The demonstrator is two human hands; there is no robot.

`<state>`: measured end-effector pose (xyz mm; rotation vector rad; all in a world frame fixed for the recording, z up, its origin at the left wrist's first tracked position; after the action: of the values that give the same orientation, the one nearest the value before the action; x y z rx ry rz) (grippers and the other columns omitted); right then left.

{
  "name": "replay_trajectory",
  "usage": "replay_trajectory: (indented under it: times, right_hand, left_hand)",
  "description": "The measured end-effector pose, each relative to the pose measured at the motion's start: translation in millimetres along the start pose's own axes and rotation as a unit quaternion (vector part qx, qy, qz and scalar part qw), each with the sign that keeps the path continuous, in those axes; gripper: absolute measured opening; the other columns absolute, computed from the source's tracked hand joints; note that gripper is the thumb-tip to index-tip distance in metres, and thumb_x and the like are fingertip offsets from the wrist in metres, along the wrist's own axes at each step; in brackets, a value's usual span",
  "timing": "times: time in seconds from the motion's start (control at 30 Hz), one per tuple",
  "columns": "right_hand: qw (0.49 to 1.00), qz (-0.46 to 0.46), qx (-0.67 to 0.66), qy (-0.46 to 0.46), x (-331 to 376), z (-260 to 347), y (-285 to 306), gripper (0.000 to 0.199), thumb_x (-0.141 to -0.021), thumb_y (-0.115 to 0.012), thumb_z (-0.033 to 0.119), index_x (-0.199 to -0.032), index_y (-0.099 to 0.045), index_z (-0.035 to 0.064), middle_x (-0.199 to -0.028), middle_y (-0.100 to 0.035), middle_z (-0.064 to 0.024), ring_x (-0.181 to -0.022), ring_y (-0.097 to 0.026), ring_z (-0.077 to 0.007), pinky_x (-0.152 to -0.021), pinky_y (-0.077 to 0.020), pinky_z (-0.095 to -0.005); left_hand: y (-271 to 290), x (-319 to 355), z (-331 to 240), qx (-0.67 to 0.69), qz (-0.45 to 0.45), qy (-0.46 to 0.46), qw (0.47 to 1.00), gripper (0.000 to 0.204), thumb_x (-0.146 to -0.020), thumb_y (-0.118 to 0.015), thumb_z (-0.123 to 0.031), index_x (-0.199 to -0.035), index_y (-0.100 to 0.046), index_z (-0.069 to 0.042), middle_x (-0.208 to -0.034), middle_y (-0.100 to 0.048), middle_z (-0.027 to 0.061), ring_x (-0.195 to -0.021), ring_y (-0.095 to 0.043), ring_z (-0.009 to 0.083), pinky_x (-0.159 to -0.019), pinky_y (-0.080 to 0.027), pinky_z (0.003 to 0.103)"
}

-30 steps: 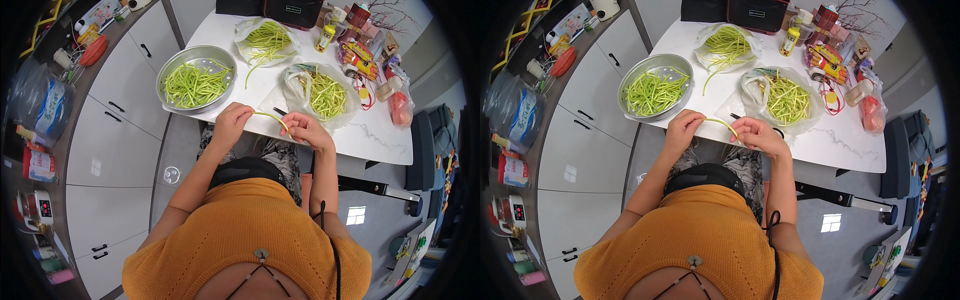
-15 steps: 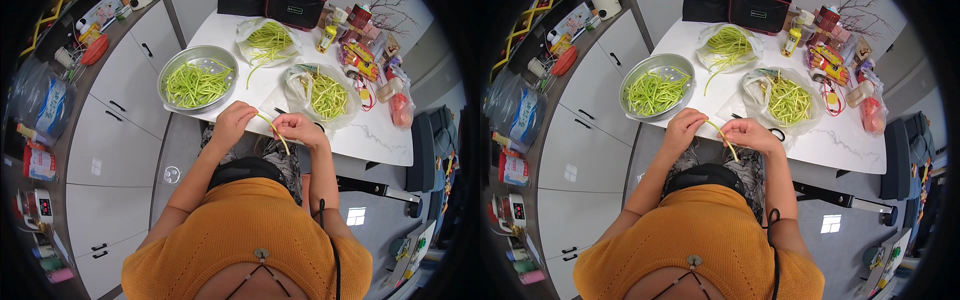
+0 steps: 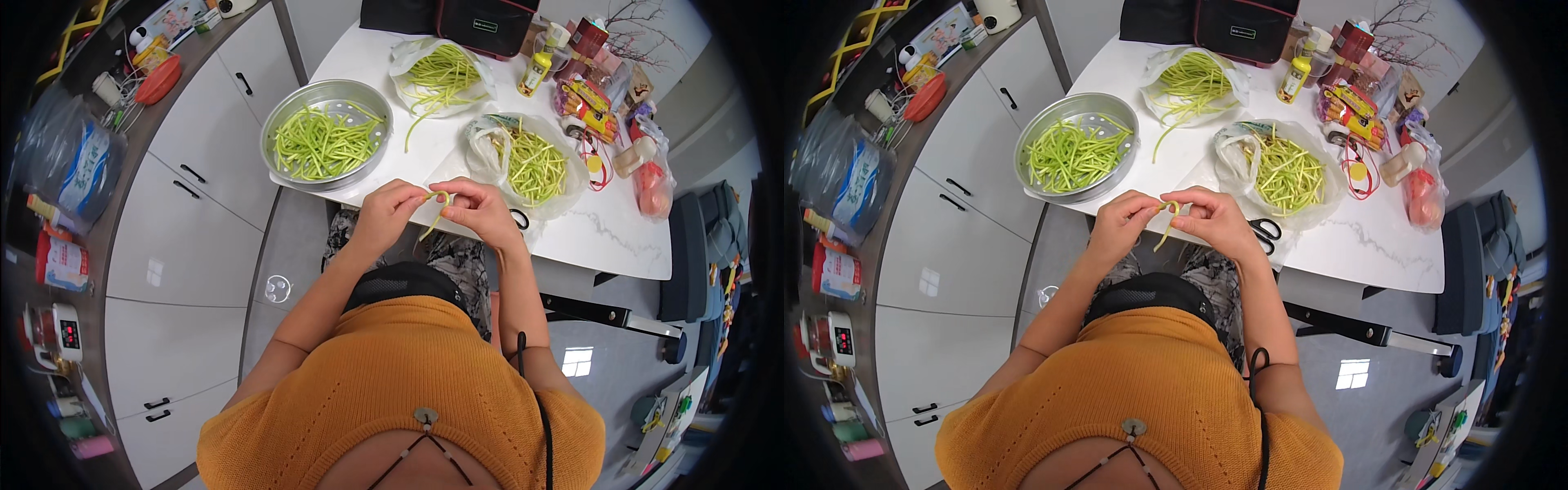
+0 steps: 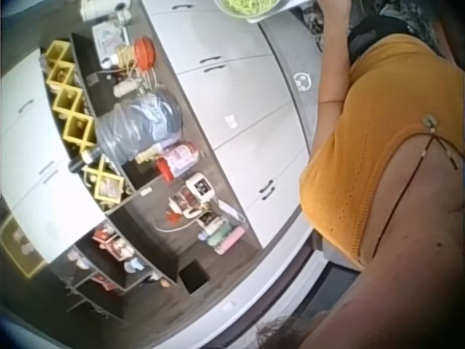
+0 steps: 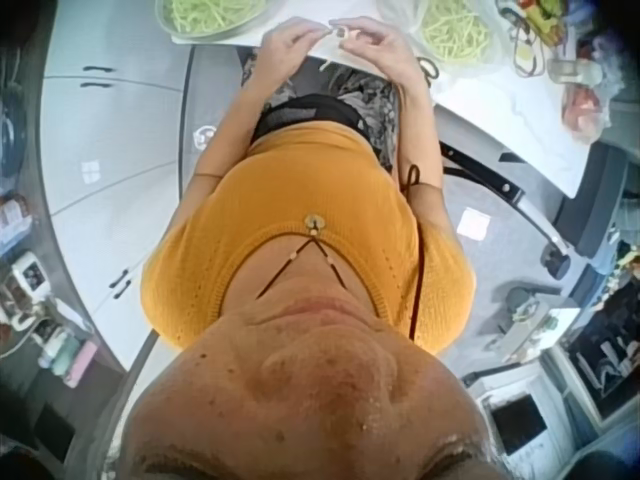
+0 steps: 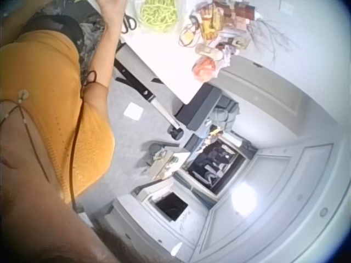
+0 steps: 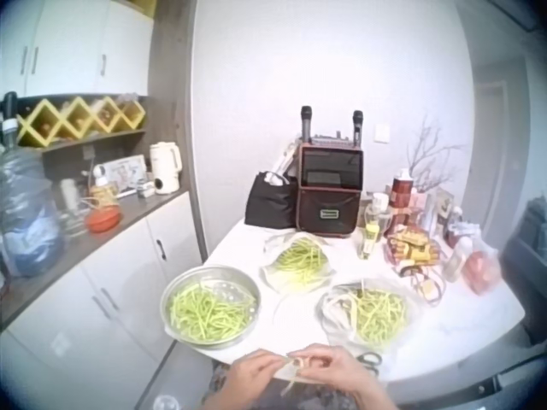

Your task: The person prepares long green beans by hand on a kitchen counter, snapping off the ends and stripping the strings before placing the cleaned beans into a metal bowl.

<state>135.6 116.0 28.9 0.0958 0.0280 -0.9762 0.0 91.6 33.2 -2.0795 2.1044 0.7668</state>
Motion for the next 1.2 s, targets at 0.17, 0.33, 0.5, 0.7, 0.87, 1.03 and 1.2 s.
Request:
replay_trajectory:
  times: [0.17,0.33,0.5,0.7,0.87,1.03,1.2]
  right_hand:
    - [0.997,-0.051,-0.019,0.060,-3.3,-1.0,7.3,0.020,-0.079,-0.066,0.002,-0.099,-0.067,0.0021,-0.081,-0.059,0.0019,-0.060,-0.042,0.0005,-0.055,-0.0357,-0.0145]
    - [0.993,-0.098,0.002,0.064,-2.1,0.0,12.7,0.015,-0.081,-0.065,0.005,-0.095,-0.067,0.0010,-0.082,-0.062,0.0011,-0.064,-0.048,-0.0017,-0.058,-0.0394,-0.0161]
    - [0.974,-0.190,0.123,0.034,-1.0,-15.6,31.5,0.013,-0.082,-0.064,0.011,-0.090,-0.066,0.0011,-0.073,-0.060,0.0033,-0.059,-0.045,-0.0010,-0.053,-0.0373,-0.0172]
    - [0.970,-0.181,0.154,0.054,0.8,2.1,19.5,0.016,-0.083,-0.063,0.010,-0.097,-0.062,0.0027,-0.074,-0.057,0.0048,-0.055,-0.041,0.0001,-0.050,-0.0323,-0.0150]
    - [0.960,-0.185,0.199,0.068,0.1,14.3,14.2,0.016,-0.077,-0.066,0.009,-0.092,-0.063,0.0039,-0.076,-0.058,-0.0009,-0.052,-0.043,-0.0057,-0.050,-0.0374,-0.0205]
    - [0.941,-0.197,0.254,0.111,-1.7,19.2,12.2,0.011,-0.077,-0.066,0.008,-0.086,-0.062,0.0029,-0.076,-0.057,-0.0050,-0.052,-0.047,-0.0101,-0.050,-0.0398,-0.0230]
    - [0.935,-0.178,0.291,0.098,-0.5,28.4,0.6,0.006,-0.075,-0.063,0.009,-0.079,-0.062,0.0046,-0.075,-0.058,-0.0064,-0.052,-0.051,-0.0153,-0.051,-0.0417,-0.0268]
  left_hand:
    - [-6.3,2.7,-1.7,0.021,0.014,0.010,1.000,0.012,-0.083,-0.059,-0.005,-0.090,-0.065,0.001,-0.079,-0.060,0.0044,-0.067,-0.053,0.0093,-0.059,-0.041,0.022]
    - [-9.2,3.8,6.5,0.047,0.016,0.032,0.998,0.012,-0.085,-0.058,-0.007,-0.091,-0.064,0.001,-0.078,-0.060,0.0021,-0.061,-0.050,0.0055,-0.054,-0.039,0.019]
    - [-15.7,8.4,22.1,0.125,0.017,0.143,0.982,0.014,-0.088,-0.055,-0.009,-0.095,-0.062,0.000,-0.077,-0.061,0.0008,-0.055,-0.048,0.0035,-0.051,-0.039,0.017]
    - [-18.2,10.3,29.9,0.129,0.019,0.164,0.978,0.015,-0.089,-0.054,-0.011,-0.096,-0.061,0.001,-0.077,-0.062,0.0015,-0.056,-0.048,0.0030,-0.051,-0.040,0.017]
    - [-18.8,9.8,28.0,0.132,0.022,0.163,0.978,0.015,-0.089,-0.054,-0.011,-0.096,-0.061,0.000,-0.076,-0.062,0.0016,-0.056,-0.049,0.0032,-0.050,-0.040,0.017]
    - [-15.8,10.0,30.6,0.133,0.009,0.163,0.978,0.014,-0.089,-0.054,-0.010,-0.095,-0.060,0.000,-0.076,-0.062,0.0020,-0.055,-0.049,0.0033,-0.050,-0.041,0.017]
    - [-11.2,10.2,34.7,0.144,-0.014,0.171,0.974,0.014,-0.089,-0.053,-0.011,-0.095,-0.060,-0.001,-0.076,-0.062,0.0027,-0.054,-0.048,0.0034,-0.048,-0.038,0.016]
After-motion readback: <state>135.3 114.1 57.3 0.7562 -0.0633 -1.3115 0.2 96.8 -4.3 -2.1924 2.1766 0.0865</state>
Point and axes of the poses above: each hand's wrist, its own x-axis away from the middle knuckle, its own y-axis out of the back of the hand, z = x × y, the point moved 9 cm from there along -x, towards the middle knuckle
